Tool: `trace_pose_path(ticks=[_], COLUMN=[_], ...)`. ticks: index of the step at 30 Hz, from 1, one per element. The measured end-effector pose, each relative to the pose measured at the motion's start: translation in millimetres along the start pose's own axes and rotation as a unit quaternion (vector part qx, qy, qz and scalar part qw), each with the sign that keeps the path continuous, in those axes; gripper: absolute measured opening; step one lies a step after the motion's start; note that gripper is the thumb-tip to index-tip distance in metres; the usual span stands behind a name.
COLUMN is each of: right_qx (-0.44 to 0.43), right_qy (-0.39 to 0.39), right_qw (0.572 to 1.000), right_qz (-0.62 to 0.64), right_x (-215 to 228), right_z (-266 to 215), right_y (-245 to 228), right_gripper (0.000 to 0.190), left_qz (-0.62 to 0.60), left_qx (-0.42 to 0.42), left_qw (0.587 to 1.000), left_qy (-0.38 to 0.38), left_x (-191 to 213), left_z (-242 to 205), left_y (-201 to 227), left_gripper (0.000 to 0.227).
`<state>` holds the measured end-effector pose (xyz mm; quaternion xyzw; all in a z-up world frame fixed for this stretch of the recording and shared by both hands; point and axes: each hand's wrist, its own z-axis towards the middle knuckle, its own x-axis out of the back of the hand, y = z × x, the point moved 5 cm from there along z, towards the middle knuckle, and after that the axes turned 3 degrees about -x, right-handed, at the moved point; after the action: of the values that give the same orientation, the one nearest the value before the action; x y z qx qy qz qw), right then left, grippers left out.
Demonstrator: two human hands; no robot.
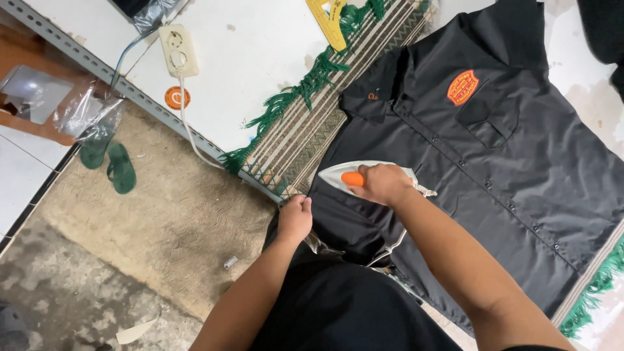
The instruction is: The person is ironing a black button-down shirt on a mat on the floor, using a hand iron and a spray bottle.
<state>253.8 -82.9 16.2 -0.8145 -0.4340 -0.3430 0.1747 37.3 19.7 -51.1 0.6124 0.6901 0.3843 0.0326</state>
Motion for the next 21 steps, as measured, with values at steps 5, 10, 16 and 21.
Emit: trace_pose_path(ticks=[5, 10, 16, 21], right_qx=[-0.165, -0.175, -0.02, -0.157], right_qy=[0.027, 0.028, -0.041, 0.02], right_qw=[0.977, 0.971, 0.998, 0.974], right_qz=[0.136, 0.161, 0.04, 0.165], right_x=[-11, -19, 10, -17], right_z=[21, 13, -20, 22], right_y=[35, 30, -7, 28], right_gripper=[0.069, 0.068, 0.06, 0.071], left_qz=[-0.001, -0.015, -0.018, -0.035], left_qx=[0.003, -0.005, -0.017, -0.011], left_qw=[1.0, 1.0, 0.999, 0.999], left_qy=[0.002, 0.014, 0.022, 0.022], left_x=[-4, -9, -11, -5], left_z=[6, 22, 33, 21], left_y=[-4, -11, -9, -3], left_gripper=[0.041, 0.046, 0.044, 0.042])
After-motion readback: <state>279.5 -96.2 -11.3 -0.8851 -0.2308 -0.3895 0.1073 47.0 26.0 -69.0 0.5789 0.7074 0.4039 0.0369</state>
